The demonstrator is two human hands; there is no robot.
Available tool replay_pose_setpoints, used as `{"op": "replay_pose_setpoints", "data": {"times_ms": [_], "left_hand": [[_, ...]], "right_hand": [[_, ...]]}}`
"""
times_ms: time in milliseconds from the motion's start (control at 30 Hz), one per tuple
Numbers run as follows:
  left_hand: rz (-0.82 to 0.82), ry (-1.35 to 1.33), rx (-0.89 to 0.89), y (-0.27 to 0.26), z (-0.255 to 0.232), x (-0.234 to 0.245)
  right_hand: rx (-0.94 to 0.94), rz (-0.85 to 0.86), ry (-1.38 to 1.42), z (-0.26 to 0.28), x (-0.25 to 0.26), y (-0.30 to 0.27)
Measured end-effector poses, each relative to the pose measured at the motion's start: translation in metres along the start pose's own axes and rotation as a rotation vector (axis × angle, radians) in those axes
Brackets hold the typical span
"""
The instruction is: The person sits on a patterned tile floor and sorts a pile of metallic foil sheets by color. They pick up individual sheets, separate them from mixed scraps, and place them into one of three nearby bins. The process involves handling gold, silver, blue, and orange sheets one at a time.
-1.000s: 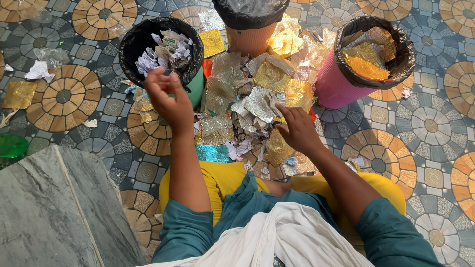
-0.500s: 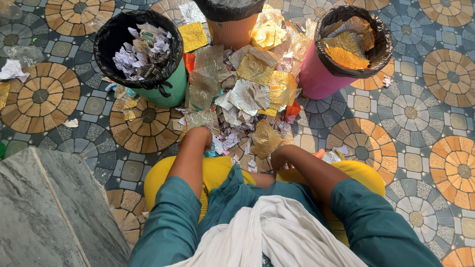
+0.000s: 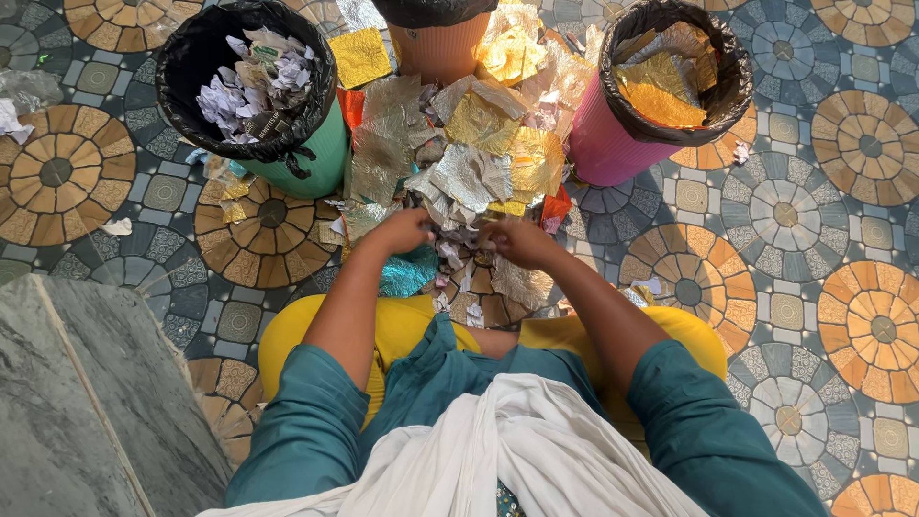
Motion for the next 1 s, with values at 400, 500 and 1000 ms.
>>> {"op": "replay_pose_setpoints", "data": {"times_ms": [400,500,1000], "left_hand": [[-0.09,0.273,0.463,-0.036,-0.017,0.064],[-0.115,0.358,0.516,-0.033,-0.008,0.059],[0.145,0.559,0.676,-0.015,-0.01,0.033]], "right_hand": [[-0.07,-0.307,0.158,0.007,0.033,-0.01],[-0.062,-0.325,0.084,0.014,0.034,-0.015],[-0.05,-0.121,-0.326,0.026,0.024,-0.02]]}}
Point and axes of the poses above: each hand's wrist, its own y-axis towards the middle knuckle, its own x-axis out of the back of the hand, z = x × y, the point moved 1 cm from there along y, towards the middle knuckle, and after that the axes turned 10 degrees about y, right-handed, at the moved point
